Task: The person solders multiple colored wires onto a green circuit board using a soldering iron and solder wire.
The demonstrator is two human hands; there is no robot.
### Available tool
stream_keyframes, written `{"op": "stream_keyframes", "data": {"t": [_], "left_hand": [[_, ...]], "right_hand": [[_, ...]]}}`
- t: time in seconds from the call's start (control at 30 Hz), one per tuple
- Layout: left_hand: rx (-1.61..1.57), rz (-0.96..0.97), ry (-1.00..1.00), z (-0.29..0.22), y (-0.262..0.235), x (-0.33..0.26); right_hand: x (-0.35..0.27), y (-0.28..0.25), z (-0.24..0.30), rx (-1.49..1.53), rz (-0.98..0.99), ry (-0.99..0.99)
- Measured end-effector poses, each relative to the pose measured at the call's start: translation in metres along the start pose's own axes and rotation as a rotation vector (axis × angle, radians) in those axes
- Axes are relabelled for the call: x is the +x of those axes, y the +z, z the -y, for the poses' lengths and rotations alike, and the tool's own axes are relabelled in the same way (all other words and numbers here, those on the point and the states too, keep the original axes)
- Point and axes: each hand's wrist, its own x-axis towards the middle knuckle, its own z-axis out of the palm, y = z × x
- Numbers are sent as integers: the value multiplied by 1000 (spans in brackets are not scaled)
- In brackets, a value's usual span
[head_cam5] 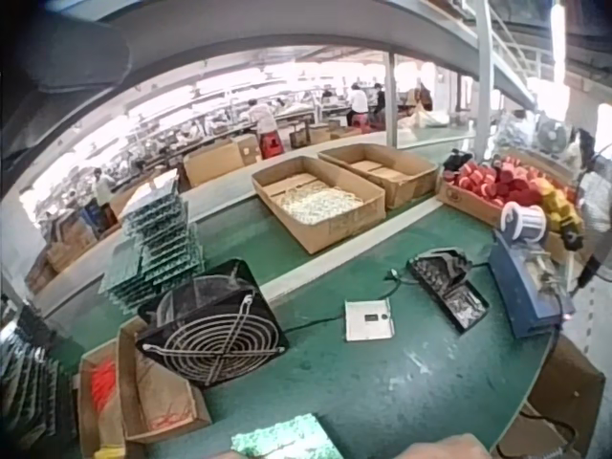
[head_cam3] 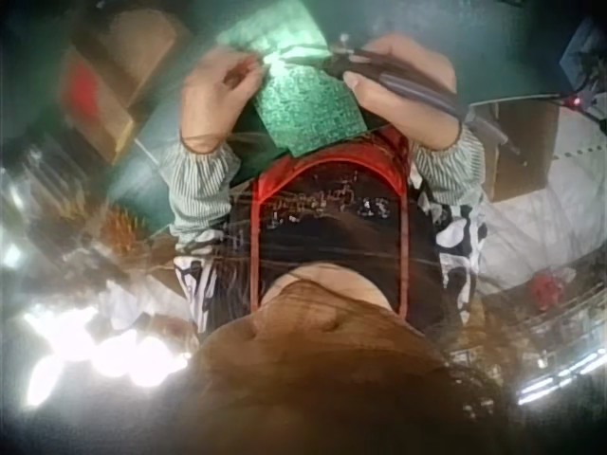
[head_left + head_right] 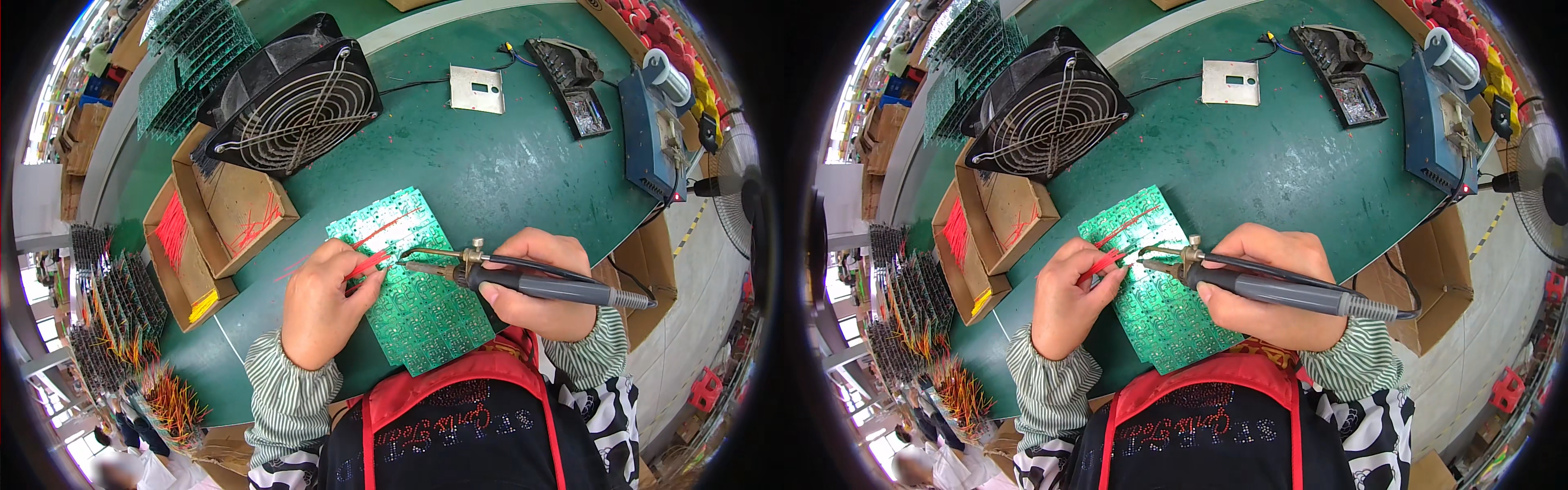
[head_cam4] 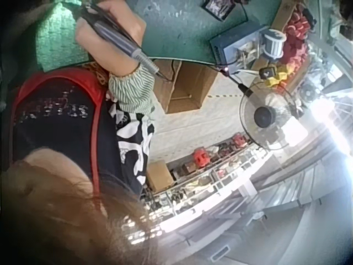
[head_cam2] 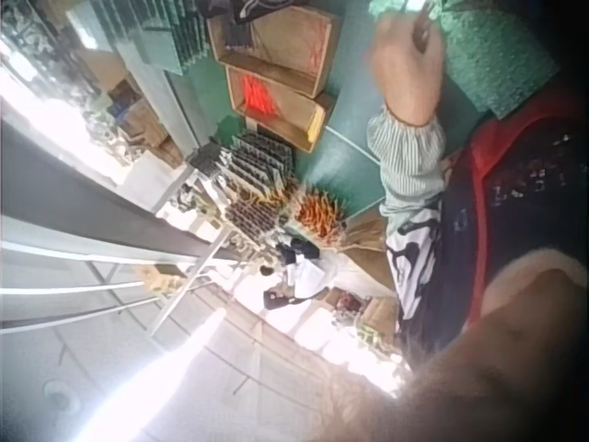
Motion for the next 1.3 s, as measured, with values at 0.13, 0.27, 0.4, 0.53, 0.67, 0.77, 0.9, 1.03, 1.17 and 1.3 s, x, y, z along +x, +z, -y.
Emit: {"op": "stream_keyframes", "data": {"t": [0.13, 0.27, 0.4, 0.53, 0.67, 0.77, 0.9, 1.03, 1.17, 1.3], "left_hand": [[-3, 7, 9, 2, 0, 1], [14, 11, 11, 1, -1, 0], [30, -106, -33, -5, -13, -3], [238, -297, 57, -12, -21, -3], [107, -104, 61, -18, 5, 0], [67, -66, 36, -18, 13, 3], [8, -50, 53, -16, 16, 8], [4, -48, 44, -15, 18, 9], [20, -53, 43, -14, 18, 9], [2, -48, 32, -16, 18, 7]], "right_hand": [[-3, -5, 3, 4, -36, 7], [-6, -11, 4, 20, -33, 22], [-7, -17, 2, -39, -38, -8], [-12, -20, -1, -37, -70, 10], [-15, -22, -5, 17, -86, 17], [-15, -22, -4, 5, -68, 31], [-13, -20, -4, 21, -67, 50], [-9, -18, -3, 34, -63, 103], [-8, -17, -3, 13, -52, 84], [-9, -18, -1, 11, -53, 70]]}}
